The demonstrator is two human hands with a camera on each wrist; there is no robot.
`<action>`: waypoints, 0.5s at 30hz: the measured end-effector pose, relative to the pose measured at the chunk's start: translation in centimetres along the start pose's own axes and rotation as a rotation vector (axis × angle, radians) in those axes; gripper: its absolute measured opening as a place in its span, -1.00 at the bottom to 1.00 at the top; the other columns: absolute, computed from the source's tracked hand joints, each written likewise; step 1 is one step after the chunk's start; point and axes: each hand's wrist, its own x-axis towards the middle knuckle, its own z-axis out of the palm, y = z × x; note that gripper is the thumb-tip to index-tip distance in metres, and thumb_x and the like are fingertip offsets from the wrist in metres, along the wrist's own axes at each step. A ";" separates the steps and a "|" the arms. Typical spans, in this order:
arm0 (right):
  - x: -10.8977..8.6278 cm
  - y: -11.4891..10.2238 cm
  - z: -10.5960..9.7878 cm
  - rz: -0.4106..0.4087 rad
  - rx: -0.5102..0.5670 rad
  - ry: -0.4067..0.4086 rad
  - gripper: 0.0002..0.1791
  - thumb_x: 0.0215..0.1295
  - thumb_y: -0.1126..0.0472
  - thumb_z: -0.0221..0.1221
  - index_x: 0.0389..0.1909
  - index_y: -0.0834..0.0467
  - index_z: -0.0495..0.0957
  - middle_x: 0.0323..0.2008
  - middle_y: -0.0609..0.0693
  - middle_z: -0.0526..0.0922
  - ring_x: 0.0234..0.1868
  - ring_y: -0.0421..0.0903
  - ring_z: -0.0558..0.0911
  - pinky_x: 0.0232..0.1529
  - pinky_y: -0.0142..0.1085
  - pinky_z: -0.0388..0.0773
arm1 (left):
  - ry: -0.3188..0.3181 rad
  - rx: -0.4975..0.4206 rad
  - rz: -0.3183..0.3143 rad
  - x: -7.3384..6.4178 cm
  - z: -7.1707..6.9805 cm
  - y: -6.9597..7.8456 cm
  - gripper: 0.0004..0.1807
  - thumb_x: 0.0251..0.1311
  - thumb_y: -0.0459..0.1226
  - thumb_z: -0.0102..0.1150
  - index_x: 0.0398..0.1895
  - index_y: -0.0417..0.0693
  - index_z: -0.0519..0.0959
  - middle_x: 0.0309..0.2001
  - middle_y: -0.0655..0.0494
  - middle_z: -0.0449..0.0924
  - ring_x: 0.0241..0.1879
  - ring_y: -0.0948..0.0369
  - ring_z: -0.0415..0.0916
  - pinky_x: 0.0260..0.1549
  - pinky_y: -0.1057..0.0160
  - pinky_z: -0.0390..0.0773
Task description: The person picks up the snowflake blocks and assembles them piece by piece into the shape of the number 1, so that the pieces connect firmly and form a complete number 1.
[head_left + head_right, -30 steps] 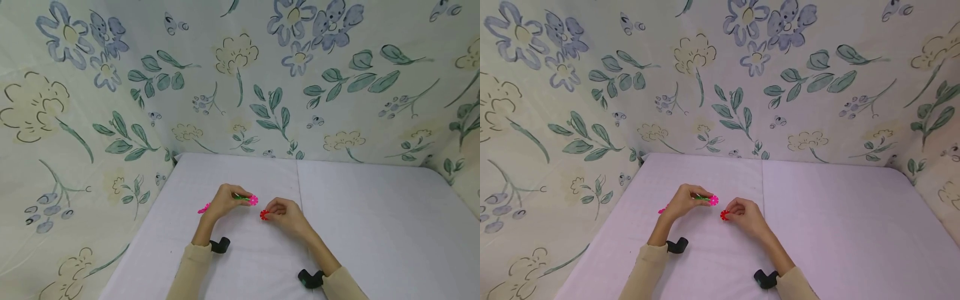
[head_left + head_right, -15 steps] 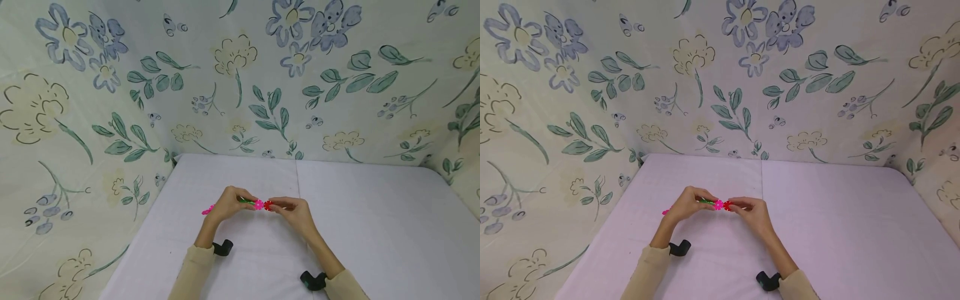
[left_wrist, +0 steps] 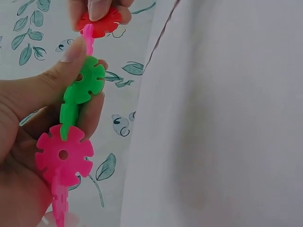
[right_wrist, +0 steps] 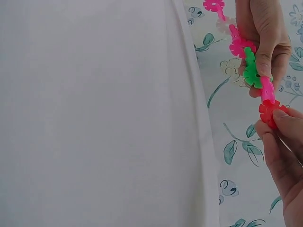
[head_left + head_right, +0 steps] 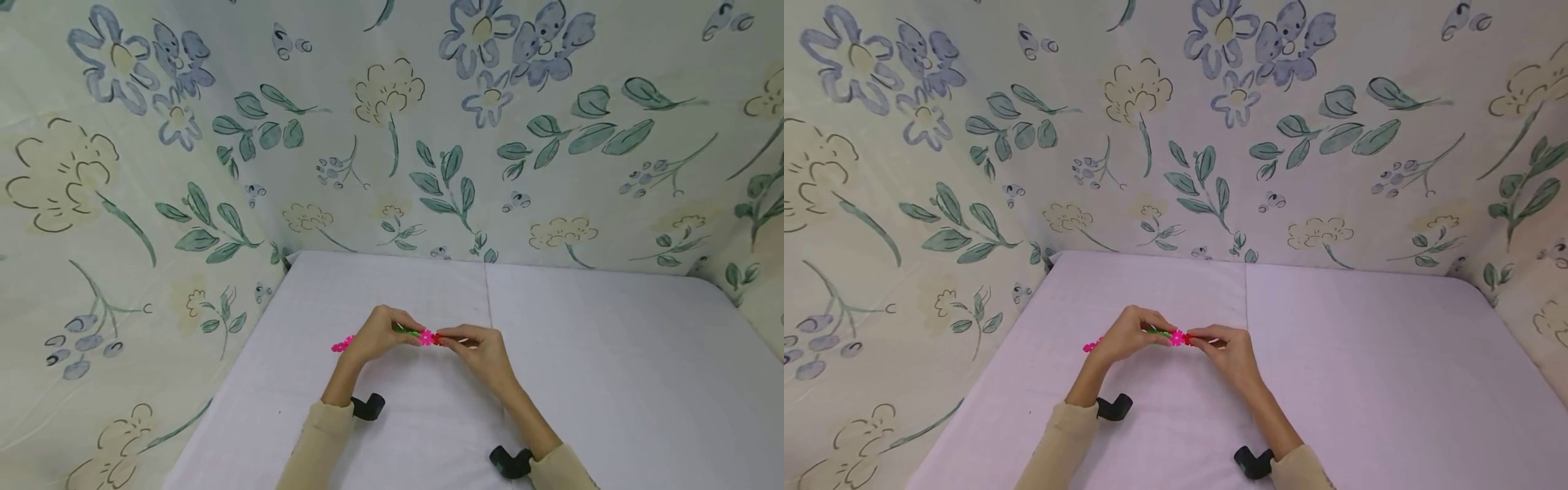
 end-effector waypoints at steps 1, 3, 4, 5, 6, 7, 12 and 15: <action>0.0 0.0 0.0 -0.010 -0.001 0.003 -0.80 0.19 0.38 0.44 -0.17 0.12 0.83 -0.22 0.03 0.86 -0.20 -0.14 0.79 -0.22 -0.38 0.73 | 0.000 -0.004 0.003 0.0 0.1 0.0 -0.78 0.08 -0.34 0.55 -0.17 -0.11 0.83 -0.21 0.06 0.84 -0.27 0.35 0.63 -0.30 0.37 0.61; 0.0 0.1 0.0 -0.017 0.011 0.000 -0.79 0.17 0.41 0.44 -0.18 0.15 0.83 -0.23 0.05 0.86 -0.22 -0.09 0.80 -0.22 -0.38 0.73 | -0.003 -0.019 0.003 0.1 0.2 -0.1 -0.79 0.08 -0.36 0.54 -0.18 -0.13 0.83 -0.22 0.04 0.84 -0.28 0.35 0.63 -0.30 0.37 0.61; 0.0 0.1 0.0 -0.018 0.018 -0.004 -0.79 0.16 0.43 0.44 -0.19 0.16 0.83 -0.23 0.06 0.86 -0.22 -0.07 0.80 -0.22 -0.38 0.73 | -0.006 -0.029 0.003 0.1 0.2 -0.1 -0.80 0.08 -0.37 0.54 -0.19 -0.14 0.83 -0.22 0.04 0.84 -0.29 0.35 0.63 -0.30 0.36 0.62; 0.0 0.2 0.0 -0.017 0.022 -0.009 -0.78 0.15 0.45 0.44 -0.19 0.16 0.83 -0.24 0.06 0.86 -0.22 -0.05 0.80 -0.22 -0.38 0.73 | -0.011 -0.035 -0.001 0.1 0.3 -0.1 -0.80 0.08 -0.37 0.54 -0.19 -0.14 0.83 -0.23 0.04 0.84 -0.29 0.35 0.63 -0.30 0.36 0.62; 0.0 0.2 0.0 -0.017 0.022 -0.014 -0.78 0.15 0.45 0.44 -0.20 0.17 0.83 -0.24 0.06 0.86 -0.23 -0.04 0.80 -0.22 -0.38 0.72 | -0.015 -0.041 -0.003 0.2 0.4 -0.1 -0.80 0.08 -0.37 0.54 -0.19 -0.14 0.83 -0.23 0.03 0.83 -0.29 0.35 0.63 -0.29 0.35 0.63; 0.0 0.2 0.0 -0.016 0.023 -0.021 -0.78 0.15 0.46 0.44 -0.20 0.17 0.83 -0.25 0.06 0.86 -0.23 -0.05 0.80 -0.22 -0.38 0.72 | -0.019 -0.045 -0.007 0.2 0.4 -0.1 -0.80 0.07 -0.38 0.54 -0.20 -0.15 0.83 -0.23 0.03 0.83 -0.29 0.34 0.63 -0.29 0.34 0.64; 0.0 0.3 -0.1 -0.008 0.002 -0.032 -0.81 0.17 0.40 0.45 -0.21 0.12 0.84 -0.25 0.02 0.86 -0.23 -0.18 0.79 -0.22 -0.39 0.72 | -0.019 -0.043 -0.020 0.2 0.7 0.1 -0.80 0.06 -0.37 0.55 -0.21 -0.17 0.83 -0.24 0.02 0.83 -0.30 0.33 0.63 -0.29 0.32 0.65; 0.1 0.4 -0.2 0.000 -0.021 -0.025 -0.83 0.20 0.36 0.45 -0.20 0.10 0.84 -0.24 -0.01 0.86 -0.21 -0.27 0.77 -0.20 -0.40 0.71 | -0.019 -0.023 -0.025 0.2 0.7 0.3 -0.80 0.09 -0.34 0.54 -0.19 -0.15 0.83 -0.22 0.04 0.83 -0.28 0.36 0.62 -0.28 0.36 0.63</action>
